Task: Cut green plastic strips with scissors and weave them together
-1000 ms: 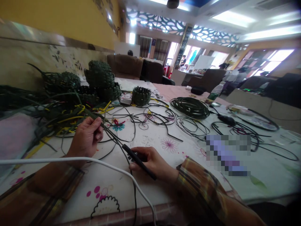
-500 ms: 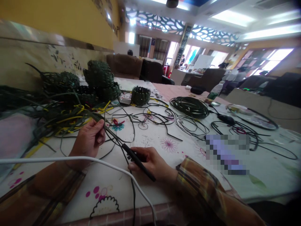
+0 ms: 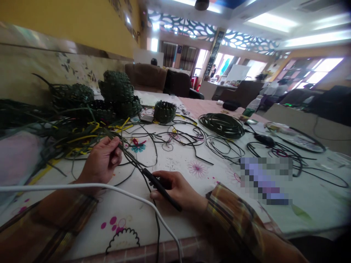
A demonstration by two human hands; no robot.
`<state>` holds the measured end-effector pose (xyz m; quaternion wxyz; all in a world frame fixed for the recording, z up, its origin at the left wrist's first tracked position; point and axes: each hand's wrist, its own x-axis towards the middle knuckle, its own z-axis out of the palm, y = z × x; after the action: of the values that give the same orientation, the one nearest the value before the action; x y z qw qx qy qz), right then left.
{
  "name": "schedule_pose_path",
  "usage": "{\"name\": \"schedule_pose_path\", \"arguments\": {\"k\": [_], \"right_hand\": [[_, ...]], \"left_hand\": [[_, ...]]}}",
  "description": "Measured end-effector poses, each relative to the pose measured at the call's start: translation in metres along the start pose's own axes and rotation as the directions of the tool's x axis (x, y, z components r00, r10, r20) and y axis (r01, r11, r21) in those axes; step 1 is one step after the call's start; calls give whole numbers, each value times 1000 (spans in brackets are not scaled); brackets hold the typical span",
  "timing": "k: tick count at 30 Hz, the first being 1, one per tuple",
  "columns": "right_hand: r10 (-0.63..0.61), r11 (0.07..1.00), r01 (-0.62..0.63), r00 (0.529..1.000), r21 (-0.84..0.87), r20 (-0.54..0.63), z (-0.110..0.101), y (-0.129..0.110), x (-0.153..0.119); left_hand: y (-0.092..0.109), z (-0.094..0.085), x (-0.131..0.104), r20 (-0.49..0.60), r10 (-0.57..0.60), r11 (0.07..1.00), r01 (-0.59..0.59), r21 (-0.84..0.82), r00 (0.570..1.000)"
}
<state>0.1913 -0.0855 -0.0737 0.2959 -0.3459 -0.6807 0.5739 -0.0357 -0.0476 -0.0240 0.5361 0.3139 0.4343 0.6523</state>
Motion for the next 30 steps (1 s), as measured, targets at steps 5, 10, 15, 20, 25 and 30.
{"name": "schedule_pose_path", "arguments": {"k": [5, 10, 15, 20, 25, 30], "right_hand": [[0, 1000, 1, 1000, 13, -18, 0, 2, 1], [-34, 999, 34, 999, 31, -2, 1, -2, 1], [-35, 999, 35, 999, 34, 3, 1, -8, -2], [-14, 1000, 14, 1000, 7, -8, 2, -4, -2], [-8, 1000, 8, 1000, 0, -22, 2, 2, -1], [-37, 999, 38, 999, 22, -30, 3, 6, 0]], "left_hand": [[-6, 1, -3, 36, 15, 999, -17, 40, 999], [-7, 0, -2, 51, -2, 999, 0, 43, 999], [-3, -3, 5, -14, -29, 999, 29, -15, 999], [1, -8, 10, -26, -23, 999, 22, -34, 999], [0, -2, 4, -17, 15, 1000, -16, -18, 1000], [0, 3, 0, -42, 30, 999, -31, -17, 999]]}}
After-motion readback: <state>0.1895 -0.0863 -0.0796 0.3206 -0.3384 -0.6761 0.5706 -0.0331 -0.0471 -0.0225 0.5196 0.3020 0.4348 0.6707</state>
